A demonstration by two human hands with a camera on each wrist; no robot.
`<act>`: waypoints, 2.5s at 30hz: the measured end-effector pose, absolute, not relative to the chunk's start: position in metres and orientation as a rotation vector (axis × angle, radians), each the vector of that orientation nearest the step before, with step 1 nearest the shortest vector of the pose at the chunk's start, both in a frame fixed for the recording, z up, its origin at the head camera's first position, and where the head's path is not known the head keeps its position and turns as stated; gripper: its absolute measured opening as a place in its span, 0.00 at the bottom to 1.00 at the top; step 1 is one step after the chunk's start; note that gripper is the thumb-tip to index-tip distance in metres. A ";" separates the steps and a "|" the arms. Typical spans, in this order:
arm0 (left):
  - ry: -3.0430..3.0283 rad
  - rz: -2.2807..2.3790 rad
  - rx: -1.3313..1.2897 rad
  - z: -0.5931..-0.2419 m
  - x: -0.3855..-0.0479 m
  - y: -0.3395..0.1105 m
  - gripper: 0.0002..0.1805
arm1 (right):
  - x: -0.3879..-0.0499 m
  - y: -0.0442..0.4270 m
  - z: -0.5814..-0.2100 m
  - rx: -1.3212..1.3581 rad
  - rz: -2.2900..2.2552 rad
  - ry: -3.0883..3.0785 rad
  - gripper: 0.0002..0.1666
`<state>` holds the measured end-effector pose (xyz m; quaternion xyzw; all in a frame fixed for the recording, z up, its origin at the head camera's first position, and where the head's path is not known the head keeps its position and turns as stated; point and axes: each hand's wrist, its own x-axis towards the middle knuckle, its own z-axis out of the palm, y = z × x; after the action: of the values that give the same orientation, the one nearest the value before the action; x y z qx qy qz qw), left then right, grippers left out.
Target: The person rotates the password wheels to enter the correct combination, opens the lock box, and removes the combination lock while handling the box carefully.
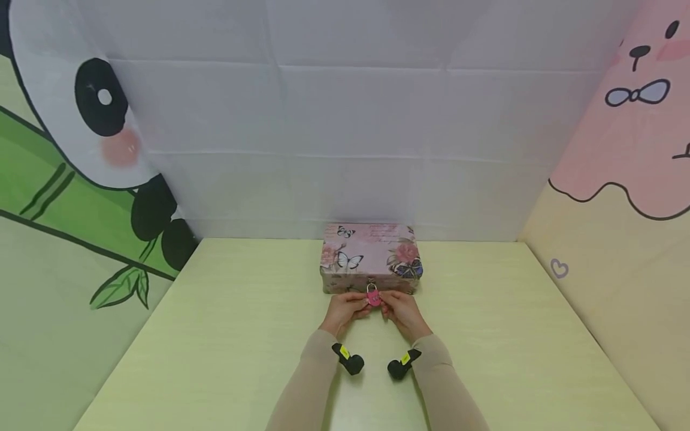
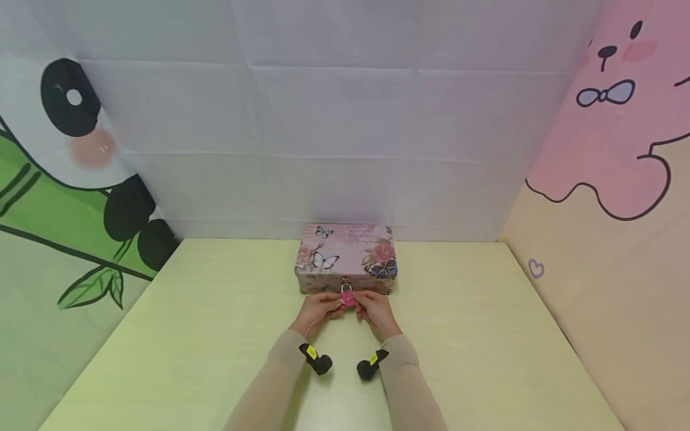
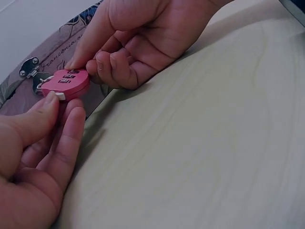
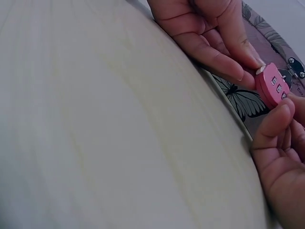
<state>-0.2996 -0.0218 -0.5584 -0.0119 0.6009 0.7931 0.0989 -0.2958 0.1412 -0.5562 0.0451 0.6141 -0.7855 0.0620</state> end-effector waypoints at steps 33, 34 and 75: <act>1.796 2.453 -0.106 -0.562 -0.297 -0.017 0.12 | -0.299 0.137 -0.555 0.139 -2.355 1.873 0.12; 1.796 2.454 -0.107 -0.562 -0.297 -0.017 0.12 | -0.299 0.137 -0.555 0.139 -2.342 1.886 0.12; 1.800 2.486 -0.107 -0.566 -0.297 -0.019 0.11 | -0.307 0.127 -0.557 0.222 -2.390 1.968 0.15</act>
<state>-0.2971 -0.0192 -0.5655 -0.0348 0.5858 0.8089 0.0353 -0.3074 0.1274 -0.5569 0.0714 0.6339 -0.7698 0.0188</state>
